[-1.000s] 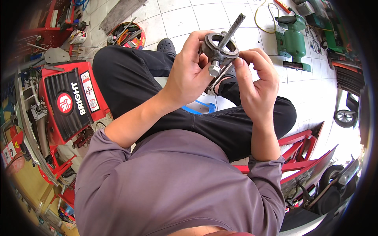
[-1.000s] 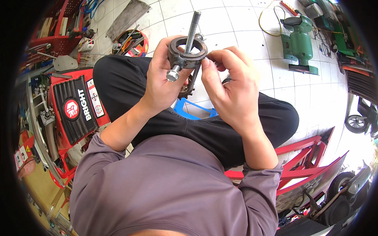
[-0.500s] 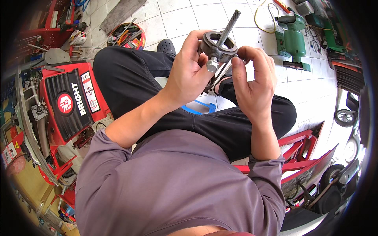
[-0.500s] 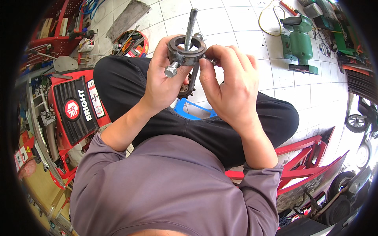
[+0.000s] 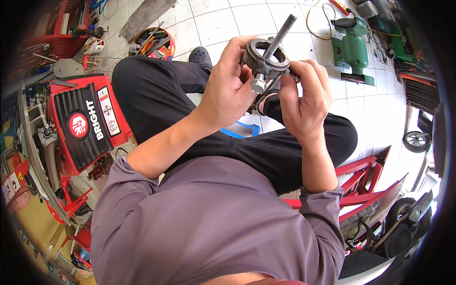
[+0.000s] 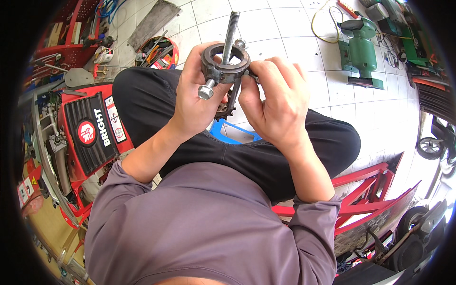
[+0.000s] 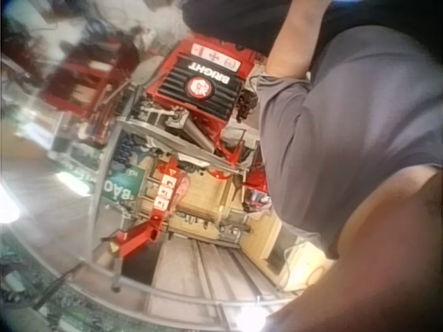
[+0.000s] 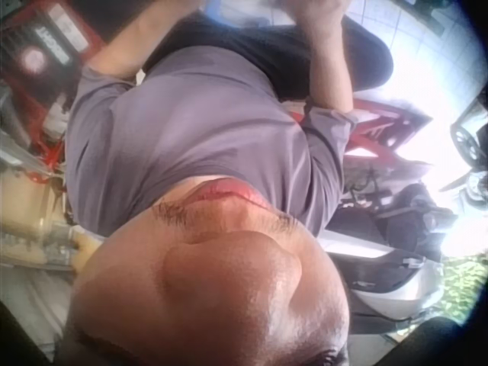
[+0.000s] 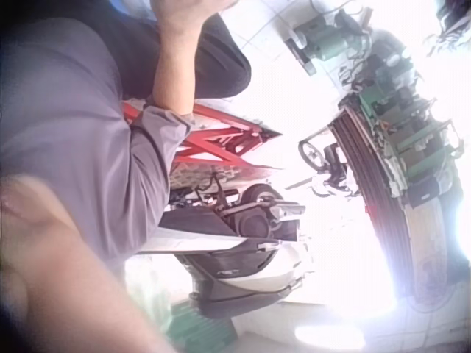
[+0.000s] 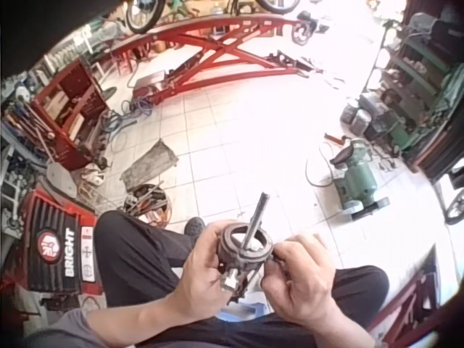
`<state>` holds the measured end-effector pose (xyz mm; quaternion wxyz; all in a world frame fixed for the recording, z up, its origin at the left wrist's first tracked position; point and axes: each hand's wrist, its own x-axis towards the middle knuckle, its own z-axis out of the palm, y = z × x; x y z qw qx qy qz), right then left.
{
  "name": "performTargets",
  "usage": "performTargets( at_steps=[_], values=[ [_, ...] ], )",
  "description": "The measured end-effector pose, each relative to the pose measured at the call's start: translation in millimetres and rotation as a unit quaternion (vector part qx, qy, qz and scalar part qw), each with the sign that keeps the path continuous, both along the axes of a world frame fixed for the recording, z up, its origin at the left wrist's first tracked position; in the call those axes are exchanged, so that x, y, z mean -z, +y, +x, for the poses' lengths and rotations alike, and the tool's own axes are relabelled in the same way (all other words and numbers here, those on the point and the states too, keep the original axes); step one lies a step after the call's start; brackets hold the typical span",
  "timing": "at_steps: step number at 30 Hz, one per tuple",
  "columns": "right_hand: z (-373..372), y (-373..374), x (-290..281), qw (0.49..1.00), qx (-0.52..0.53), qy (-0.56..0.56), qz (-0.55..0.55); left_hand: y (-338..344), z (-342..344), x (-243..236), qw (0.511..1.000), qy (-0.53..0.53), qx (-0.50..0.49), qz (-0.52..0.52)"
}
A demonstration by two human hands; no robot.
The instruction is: The person disassembles and reassembles a mechanical mechanism, removing and reinserting threaded fasteners and structural pins by hand to inspect and adjust the internal elements.
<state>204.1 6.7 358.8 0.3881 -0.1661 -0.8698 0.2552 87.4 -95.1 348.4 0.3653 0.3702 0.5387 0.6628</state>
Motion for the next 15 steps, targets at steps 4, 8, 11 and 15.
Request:
performTargets(
  at_steps=[4,8,11,15],
  values=[
    [2,-2,1,0.997,-0.018,0.011,-0.071,1,0,9,0.996,0.078,-0.027,0.020],
    [5,-3,-3,0.992,-0.038,0.007,-0.117,1,-3,10,0.985,0.164,-0.046,0.042],
    [6,1,-2,0.994,-0.070,0.024,-0.083,0,-7,6,0.981,0.178,-0.058,0.054],
    [10,1,-6,0.962,-0.106,0.138,-0.209,-5,-14,-4,0.931,0.354,-0.062,0.056]
  ],
)
